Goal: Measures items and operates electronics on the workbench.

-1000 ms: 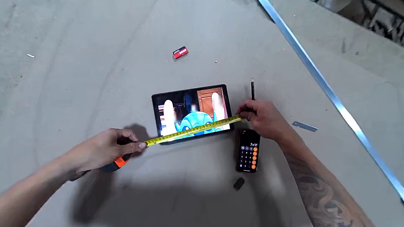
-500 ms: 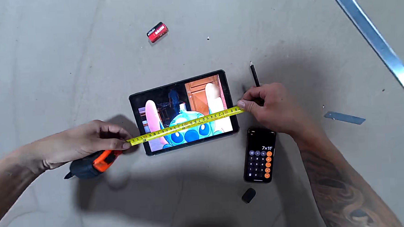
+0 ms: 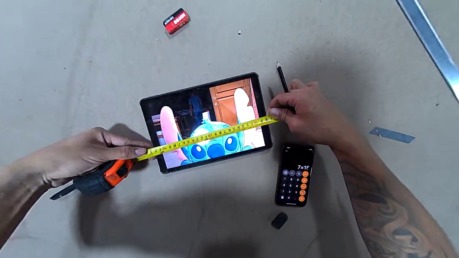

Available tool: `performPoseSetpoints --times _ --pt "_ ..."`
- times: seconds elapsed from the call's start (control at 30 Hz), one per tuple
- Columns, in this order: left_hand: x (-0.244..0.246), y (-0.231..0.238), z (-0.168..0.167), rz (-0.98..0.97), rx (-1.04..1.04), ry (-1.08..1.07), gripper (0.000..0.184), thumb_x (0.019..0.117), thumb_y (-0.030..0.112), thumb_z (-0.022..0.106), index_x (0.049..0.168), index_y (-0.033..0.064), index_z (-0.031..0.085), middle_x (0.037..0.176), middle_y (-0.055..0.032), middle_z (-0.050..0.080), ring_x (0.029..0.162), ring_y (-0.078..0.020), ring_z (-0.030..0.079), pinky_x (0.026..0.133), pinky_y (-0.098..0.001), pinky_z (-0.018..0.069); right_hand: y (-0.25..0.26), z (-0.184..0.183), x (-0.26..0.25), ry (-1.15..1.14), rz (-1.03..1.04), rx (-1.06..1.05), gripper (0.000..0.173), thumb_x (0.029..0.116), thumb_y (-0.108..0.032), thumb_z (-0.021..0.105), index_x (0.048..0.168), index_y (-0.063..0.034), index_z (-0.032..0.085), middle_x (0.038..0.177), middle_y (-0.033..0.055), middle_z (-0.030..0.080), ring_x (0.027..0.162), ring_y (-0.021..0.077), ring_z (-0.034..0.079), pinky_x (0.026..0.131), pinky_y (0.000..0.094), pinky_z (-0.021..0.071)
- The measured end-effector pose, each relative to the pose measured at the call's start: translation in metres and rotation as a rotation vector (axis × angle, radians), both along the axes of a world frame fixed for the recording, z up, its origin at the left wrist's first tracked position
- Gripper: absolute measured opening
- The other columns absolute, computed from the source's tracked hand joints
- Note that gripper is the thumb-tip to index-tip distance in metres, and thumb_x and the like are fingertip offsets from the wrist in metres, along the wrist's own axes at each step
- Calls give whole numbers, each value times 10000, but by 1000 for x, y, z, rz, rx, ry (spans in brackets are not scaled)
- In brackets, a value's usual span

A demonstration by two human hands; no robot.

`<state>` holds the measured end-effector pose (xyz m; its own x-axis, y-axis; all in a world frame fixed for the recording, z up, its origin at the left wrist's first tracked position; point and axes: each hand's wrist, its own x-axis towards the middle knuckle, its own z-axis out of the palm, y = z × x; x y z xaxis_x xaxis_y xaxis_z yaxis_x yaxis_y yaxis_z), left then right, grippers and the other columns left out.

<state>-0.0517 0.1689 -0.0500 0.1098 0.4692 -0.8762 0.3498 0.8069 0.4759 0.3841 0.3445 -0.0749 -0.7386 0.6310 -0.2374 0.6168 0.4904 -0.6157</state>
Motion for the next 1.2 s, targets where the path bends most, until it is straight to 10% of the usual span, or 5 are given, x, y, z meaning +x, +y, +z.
performPoseSetpoints --times 1.2 --pt "-14 13 -15 -92 -16 -31 243 957 400 713 1130 261 813 1007 -68 783 756 -190 738 609 -312 614 5 -5 1 23 38 16 214 1037 -275 568 989 -197 762 772 -55 610 858 144 544 941 493 323"
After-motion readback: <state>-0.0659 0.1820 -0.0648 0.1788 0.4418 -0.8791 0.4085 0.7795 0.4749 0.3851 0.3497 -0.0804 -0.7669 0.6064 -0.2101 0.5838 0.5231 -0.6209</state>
